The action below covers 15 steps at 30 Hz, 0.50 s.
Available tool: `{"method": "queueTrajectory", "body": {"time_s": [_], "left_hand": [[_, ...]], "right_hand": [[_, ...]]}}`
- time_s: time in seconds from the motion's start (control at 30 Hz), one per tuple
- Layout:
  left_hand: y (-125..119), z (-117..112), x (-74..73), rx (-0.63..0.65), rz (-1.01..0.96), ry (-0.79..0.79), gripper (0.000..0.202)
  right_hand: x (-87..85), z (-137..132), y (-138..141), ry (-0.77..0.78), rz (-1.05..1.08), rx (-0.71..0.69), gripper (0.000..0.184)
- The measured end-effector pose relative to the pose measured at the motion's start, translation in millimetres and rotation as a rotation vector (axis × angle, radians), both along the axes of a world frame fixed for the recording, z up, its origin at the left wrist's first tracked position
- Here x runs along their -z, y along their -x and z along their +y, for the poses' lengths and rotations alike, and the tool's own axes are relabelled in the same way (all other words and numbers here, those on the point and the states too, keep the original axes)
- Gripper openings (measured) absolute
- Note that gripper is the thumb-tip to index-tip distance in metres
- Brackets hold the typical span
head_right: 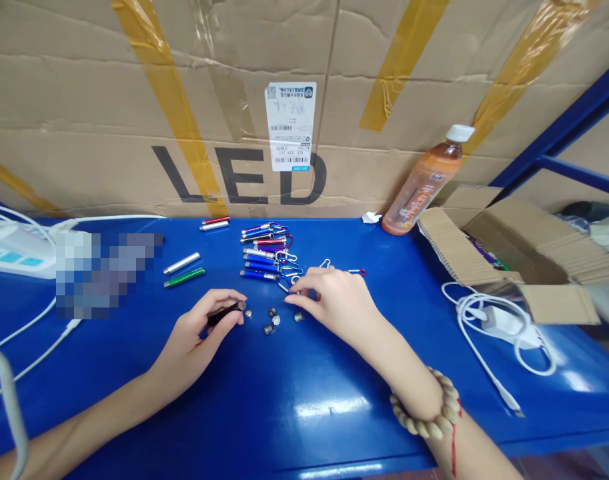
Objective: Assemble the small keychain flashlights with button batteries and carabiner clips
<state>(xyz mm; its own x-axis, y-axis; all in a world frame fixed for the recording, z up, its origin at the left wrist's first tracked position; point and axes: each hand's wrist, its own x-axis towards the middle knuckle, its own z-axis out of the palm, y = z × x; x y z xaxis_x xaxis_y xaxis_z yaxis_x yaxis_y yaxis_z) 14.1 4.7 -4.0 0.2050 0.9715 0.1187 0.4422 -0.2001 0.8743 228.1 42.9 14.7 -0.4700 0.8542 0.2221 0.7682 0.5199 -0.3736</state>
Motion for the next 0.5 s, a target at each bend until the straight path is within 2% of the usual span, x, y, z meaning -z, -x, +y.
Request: {"method": "queueTrajectory", "body": {"time_s": [0.07, 0.13, 0.3, 0.37, 0.5], "left_hand": [[-0.8, -0.9, -0.6, 0.000, 0.001, 0.006, 0.016], [-1.6, -1.4, -0.9, 0.000, -0.002, 0.014, 0.017], [-2.0, -3.1, -0.5, 0.011, -0.006, 0.019, 0.018], [-1.9, -3.6, -0.7, 0.021, 0.004, 0.014, 0.019], [-2.5, -3.6, -1.8, 0.074, 0.034, 0.000, 0.020]], "right_hand": [[-1.9, 1.3, -3.5, -0.039, -0.066, 0.055, 0.014], [-0.9, 1.8, -4.9, -0.030, -0.120, 0.053, 0.012], [6.8, 2.7, -4.1, 0.091, -0.152, 0.040, 0.006], [7.0, 3.6, -3.7, 0.110, -0.088, 0.031, 0.005], [0.4, 1.9, 0.1, 0.099, 0.256, 0.007, 0.016]]}}
